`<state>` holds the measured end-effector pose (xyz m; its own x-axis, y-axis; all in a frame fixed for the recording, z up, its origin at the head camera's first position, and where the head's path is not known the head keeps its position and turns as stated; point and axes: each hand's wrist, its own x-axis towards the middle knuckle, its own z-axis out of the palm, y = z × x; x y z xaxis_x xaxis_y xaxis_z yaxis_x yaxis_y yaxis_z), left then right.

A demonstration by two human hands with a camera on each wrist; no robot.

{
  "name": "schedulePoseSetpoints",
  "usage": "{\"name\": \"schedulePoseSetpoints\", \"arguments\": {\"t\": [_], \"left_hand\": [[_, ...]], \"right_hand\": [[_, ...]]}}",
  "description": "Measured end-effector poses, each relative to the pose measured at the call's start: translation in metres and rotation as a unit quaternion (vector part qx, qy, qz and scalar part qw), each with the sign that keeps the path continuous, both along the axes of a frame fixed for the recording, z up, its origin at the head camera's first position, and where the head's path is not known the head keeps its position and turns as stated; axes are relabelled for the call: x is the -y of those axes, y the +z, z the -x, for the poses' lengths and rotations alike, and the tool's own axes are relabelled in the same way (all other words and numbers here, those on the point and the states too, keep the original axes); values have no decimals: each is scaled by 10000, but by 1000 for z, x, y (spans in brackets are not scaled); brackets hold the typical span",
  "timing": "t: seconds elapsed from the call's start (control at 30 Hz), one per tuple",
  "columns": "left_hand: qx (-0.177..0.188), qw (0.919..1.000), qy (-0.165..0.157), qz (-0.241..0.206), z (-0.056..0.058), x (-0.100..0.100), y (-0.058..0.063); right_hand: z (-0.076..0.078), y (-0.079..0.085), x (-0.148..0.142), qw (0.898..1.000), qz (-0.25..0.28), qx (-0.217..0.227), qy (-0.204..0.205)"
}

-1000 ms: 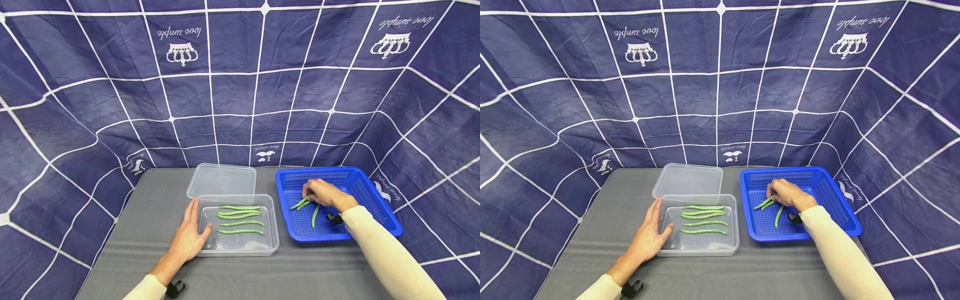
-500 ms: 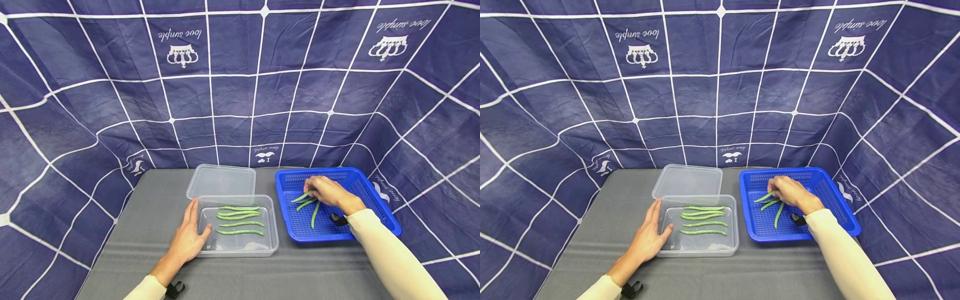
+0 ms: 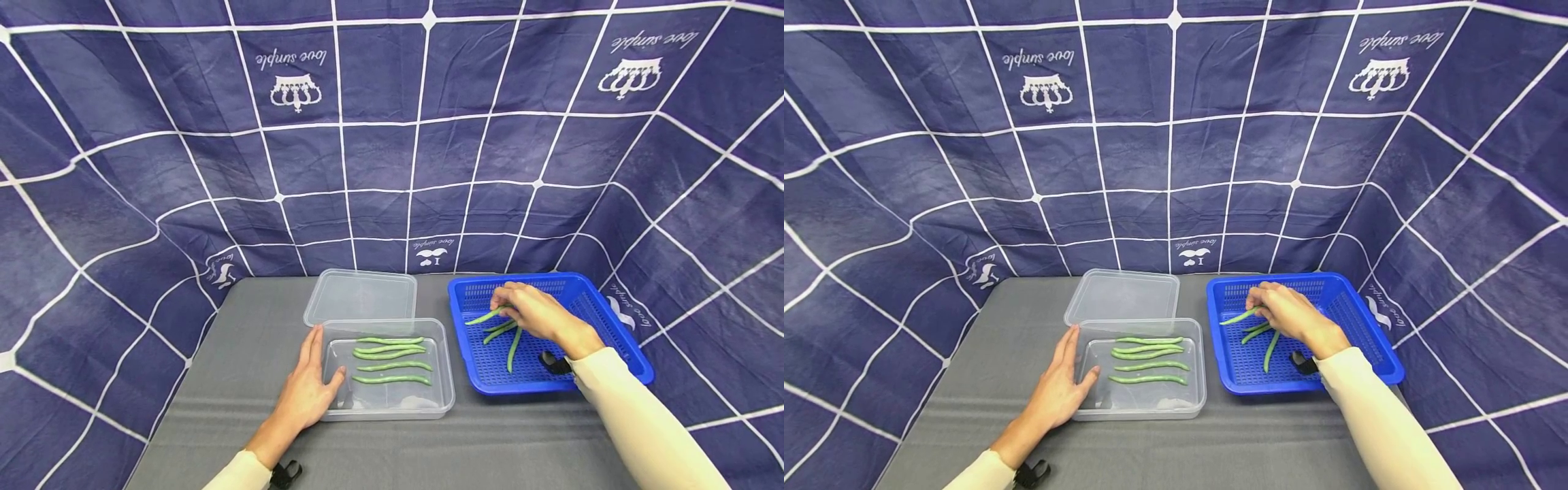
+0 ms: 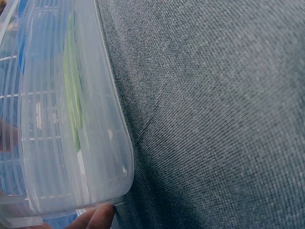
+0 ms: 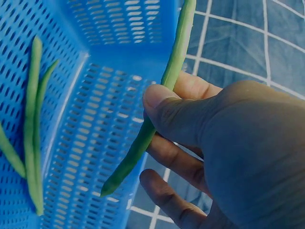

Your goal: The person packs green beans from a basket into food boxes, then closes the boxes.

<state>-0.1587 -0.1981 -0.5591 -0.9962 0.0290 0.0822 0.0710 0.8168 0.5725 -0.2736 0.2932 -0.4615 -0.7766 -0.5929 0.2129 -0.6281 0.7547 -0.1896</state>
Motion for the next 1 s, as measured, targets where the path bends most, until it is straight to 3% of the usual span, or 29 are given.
{"name": "schedulePoseSetpoints", "arguments": {"t": [0.5, 1.0], "left_hand": [[62, 10000, 28, 3, 0, 0, 0], [45, 10000, 12, -20, 2, 1, -1]], "right_hand": [[-20, 18, 33, 9998, 80, -165, 107], [-39, 22, 61, 9994, 102, -243, 241]]}}
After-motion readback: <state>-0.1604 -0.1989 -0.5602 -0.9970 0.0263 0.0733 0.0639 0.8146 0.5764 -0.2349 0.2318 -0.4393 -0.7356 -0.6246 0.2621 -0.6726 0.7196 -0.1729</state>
